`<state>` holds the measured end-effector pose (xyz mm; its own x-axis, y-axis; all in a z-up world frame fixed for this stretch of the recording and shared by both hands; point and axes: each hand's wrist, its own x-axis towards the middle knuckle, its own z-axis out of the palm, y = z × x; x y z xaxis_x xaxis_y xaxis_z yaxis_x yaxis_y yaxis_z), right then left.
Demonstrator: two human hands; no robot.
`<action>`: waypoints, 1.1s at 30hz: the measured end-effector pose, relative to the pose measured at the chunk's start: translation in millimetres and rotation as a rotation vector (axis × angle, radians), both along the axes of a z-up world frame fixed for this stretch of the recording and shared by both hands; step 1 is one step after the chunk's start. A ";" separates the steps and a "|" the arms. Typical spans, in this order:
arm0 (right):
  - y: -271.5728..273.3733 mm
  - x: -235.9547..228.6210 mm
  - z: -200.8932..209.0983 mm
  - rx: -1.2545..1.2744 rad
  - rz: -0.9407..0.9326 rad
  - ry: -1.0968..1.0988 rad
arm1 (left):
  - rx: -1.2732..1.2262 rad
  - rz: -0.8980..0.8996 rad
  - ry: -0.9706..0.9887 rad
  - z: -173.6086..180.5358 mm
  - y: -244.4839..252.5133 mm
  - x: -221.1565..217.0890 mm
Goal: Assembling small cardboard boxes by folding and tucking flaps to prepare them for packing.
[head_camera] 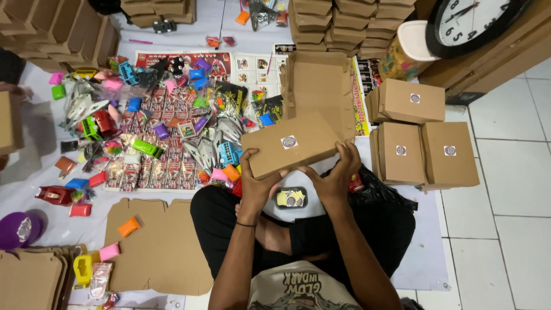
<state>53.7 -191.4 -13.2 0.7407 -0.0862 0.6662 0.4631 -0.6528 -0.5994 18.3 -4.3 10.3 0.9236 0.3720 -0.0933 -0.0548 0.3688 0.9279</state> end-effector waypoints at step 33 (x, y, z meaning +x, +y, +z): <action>-128.6 29.7 -76.6 1.036 0.206 0.919 | 0.102 -0.441 0.022 -23.8 -22.5 13.9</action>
<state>83.3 -320.1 -89.9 0.9314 -0.0715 -0.3570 -0.3215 0.2988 -0.8985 32.2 -26.9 -13.5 0.9940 -0.0484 -0.0979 0.1072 0.2596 0.9598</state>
